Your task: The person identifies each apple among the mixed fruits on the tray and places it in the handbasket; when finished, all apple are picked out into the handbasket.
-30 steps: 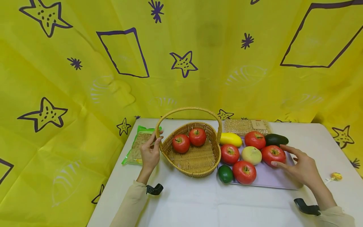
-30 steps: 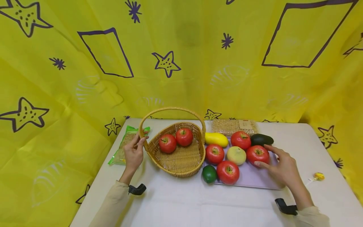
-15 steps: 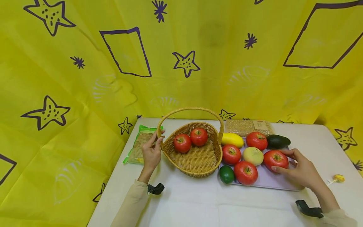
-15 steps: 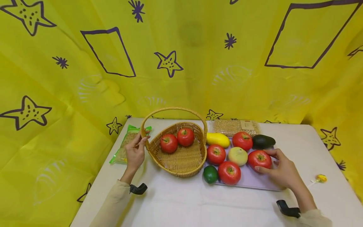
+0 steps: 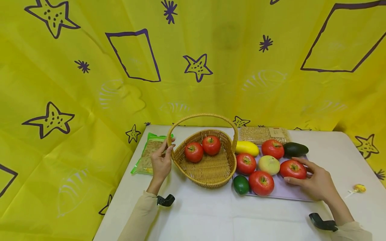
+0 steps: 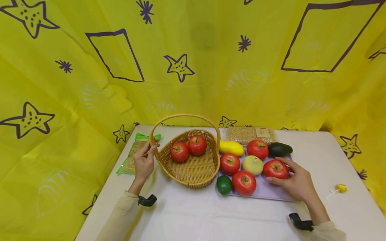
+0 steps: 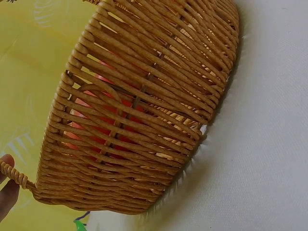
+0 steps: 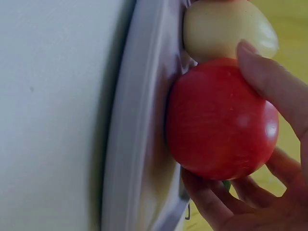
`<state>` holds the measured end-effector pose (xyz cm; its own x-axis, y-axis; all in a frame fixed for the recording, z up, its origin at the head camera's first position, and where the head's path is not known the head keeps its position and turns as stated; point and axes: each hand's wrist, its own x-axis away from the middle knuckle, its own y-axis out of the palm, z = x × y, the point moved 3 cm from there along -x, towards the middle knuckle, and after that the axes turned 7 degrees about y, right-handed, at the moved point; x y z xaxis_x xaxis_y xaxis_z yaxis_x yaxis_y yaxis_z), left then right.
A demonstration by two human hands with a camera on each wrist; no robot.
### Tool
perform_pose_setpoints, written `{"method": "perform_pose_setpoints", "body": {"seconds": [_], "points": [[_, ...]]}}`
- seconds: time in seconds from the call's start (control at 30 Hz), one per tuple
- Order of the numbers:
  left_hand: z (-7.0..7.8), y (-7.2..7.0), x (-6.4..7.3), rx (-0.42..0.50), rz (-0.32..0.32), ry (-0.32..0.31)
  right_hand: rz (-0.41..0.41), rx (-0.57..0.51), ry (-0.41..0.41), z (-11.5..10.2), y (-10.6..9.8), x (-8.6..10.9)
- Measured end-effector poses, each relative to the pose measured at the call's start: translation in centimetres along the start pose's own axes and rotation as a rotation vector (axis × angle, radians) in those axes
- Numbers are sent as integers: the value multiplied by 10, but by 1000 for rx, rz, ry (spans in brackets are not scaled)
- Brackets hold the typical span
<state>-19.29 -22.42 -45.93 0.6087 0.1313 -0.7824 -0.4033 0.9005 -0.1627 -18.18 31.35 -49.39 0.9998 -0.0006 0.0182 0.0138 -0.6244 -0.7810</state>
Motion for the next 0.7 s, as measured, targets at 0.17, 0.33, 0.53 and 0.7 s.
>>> {"method": "perform_pose_setpoints", "body": {"seconds": [0.17,0.33,0.53,0.7], "points": [[-2,-1,1,15,1,-2,14,11,54,-1,-7,2],[-1,-2,0,29,-9,15,12,-51,91,-7,-16,5],[-1,-1,0,20,-3,6,74,-200,-13,-23,-30,3],[0,-1,-1,14,3,4,55,-296,-95,-47,-36,-2]]}}
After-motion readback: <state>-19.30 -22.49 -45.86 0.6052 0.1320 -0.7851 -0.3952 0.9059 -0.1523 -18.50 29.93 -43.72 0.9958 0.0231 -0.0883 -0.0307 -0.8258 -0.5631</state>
